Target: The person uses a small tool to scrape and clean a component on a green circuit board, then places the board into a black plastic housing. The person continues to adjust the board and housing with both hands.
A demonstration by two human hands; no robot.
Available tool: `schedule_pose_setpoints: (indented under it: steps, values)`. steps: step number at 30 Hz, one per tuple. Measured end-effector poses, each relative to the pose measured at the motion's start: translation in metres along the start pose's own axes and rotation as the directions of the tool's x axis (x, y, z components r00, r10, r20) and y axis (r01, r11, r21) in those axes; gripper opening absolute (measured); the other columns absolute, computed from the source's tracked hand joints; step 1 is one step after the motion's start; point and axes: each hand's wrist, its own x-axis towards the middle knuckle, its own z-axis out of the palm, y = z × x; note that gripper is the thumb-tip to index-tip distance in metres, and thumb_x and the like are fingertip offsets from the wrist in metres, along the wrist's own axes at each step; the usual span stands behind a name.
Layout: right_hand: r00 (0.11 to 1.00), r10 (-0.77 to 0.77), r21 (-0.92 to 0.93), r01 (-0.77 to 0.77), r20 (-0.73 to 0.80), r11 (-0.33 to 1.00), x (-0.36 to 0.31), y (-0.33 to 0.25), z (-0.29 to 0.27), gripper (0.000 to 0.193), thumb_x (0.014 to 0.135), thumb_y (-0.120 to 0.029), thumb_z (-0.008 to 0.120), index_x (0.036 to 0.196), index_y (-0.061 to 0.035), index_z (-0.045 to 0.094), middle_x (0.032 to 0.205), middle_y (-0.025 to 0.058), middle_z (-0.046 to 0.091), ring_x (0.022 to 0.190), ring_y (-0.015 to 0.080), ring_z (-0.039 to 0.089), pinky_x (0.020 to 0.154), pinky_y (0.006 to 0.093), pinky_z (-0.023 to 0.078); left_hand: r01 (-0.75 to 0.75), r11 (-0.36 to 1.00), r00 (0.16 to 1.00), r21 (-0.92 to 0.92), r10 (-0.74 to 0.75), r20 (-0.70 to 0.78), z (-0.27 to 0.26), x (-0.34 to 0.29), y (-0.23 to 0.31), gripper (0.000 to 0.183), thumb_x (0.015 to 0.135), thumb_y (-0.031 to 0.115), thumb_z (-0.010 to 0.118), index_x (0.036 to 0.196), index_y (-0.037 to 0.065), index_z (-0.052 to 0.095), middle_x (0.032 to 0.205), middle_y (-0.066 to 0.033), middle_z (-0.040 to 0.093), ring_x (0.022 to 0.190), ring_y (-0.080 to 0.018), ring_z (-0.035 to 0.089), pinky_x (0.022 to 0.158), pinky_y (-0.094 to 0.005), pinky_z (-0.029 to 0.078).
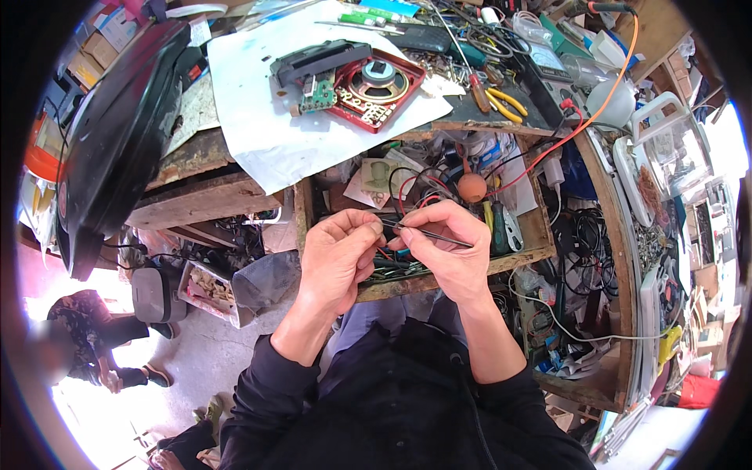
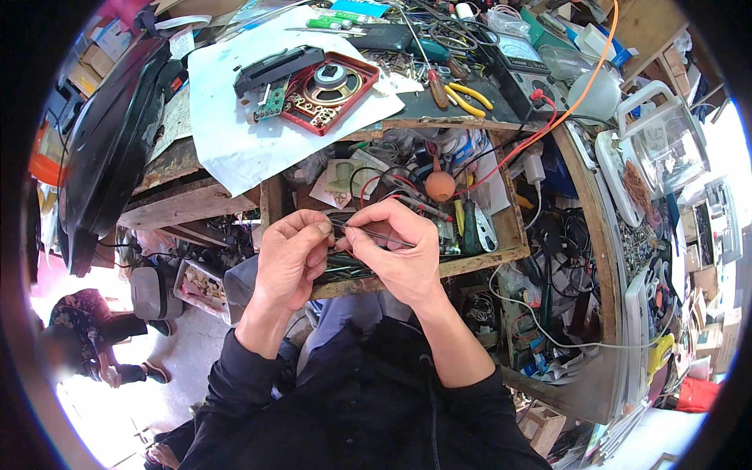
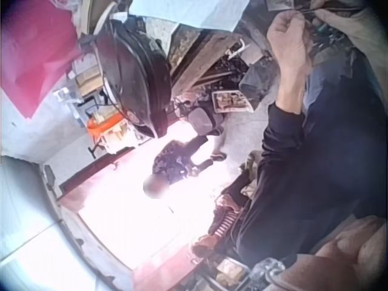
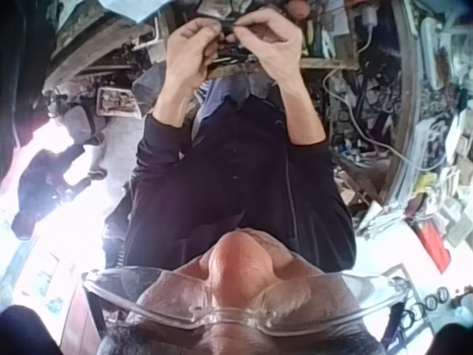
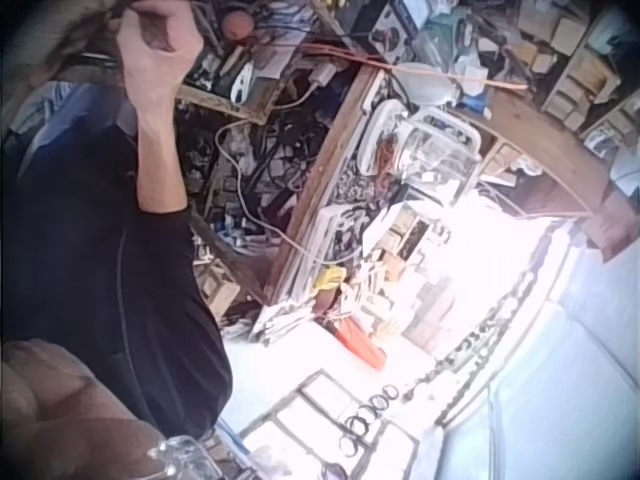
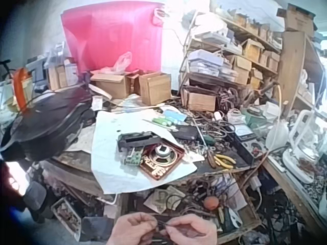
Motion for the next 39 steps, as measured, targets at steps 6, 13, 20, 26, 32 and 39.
schedule_pose_setpoints:
  steps: [6,13,20,26,32,39]
  values:
    - [1.0,0.015,-0.01,-0.015,-0.007,1.0,0.0,-0.003,0.003,0.012,0.088,0.01,0.065,0.1,0.0055,0.063,0.093,0.0097,0.068,0.084,0.0162,0.071,0.076,0.0267,0.058,0.001,1.0,1.0,-0.004,-0.001,0.003,-0.001,0.0,0.0,0.009,0.091,0.003,0.064,0.098,-0.002,0.061,0.079,-0.0043,0.063,0.052,-0.0025,0.044,0.043,-0.0178,0.031]
    - [1.0,0.018,-0.029,-0.018,-0.003,0.999,0.0,-0.004,0.002,0.012,0.088,0.009,0.065,0.098,0.0045,0.063,0.094,0.0079,0.068,0.085,0.0141,0.071,0.076,0.0247,0.057,0.003,1.0,1.0,-0.003,-0.003,0.014,-0.001,0.0,0.0,0.008,0.091,0.003,0.064,0.098,-0.001,0.061,0.08,-0.0045,0.063,0.053,-0.0026,0.045,0.043,-0.0182,0.031]
    - [0.998,-0.042,-0.029,0.041,-0.053,0.999,0.002,-0.002,0.002,0.015,0.088,0.011,0.065,0.102,0.0065,0.062,0.097,0.0126,0.068,0.087,0.0198,0.072,0.081,0.0311,0.059,0.025,1.0,1.0,-0.01,-0.025,0.018,-0.002,0.002,0.001,0.008,0.092,0.006,0.064,0.097,0.0,0.061,0.079,-0.0039,0.062,0.052,-0.003,0.044,0.043,-0.0187,0.032]
    - [0.998,-0.03,-0.041,0.028,-0.054,0.999,0.004,-0.001,0.003,0.019,0.087,0.011,0.065,0.105,0.0055,0.06,0.103,0.0137,0.068,0.092,0.021,0.071,0.084,0.0329,0.059,0.063,0.995,0.998,-0.075,-0.061,0.023,-0.005,0.006,0.003,0.007,0.092,0.007,0.065,0.095,0.001,0.062,0.078,-0.0029,0.062,0.05,-0.0033,0.044,0.042,-0.019,0.032]
    - [0.999,0.006,0.03,-0.005,-0.036,1.0,0.008,0.001,0.001,0.026,0.088,0.01,0.066,0.11,0.0041,0.054,0.107,0.0168,0.067,0.094,0.0235,0.071,0.082,0.0333,0.061,0.04,0.997,0.999,-0.068,-0.04,0.0,-0.005,0.006,0.001,0.006,0.091,0.006,0.065,0.093,0.002,0.062,0.078,-0.0031,0.063,0.05,-0.0031,0.044,0.041,-0.0192,0.032]
    - [0.982,0.133,0.231,-0.1,-0.134,0.968,0.009,-0.003,-0.008,0.026,0.086,0.006,0.072,0.107,0.0037,0.058,0.094,0.0156,0.07,0.079,0.0248,0.073,0.068,0.0322,0.063,0.003,0.999,1.0,-0.049,-0.004,-0.023,-0.003,0.005,-0.001,0.006,0.091,0.006,0.065,0.095,0.002,0.061,0.077,-0.0031,0.062,0.05,-0.0031,0.043,0.041,-0.0188,0.031]
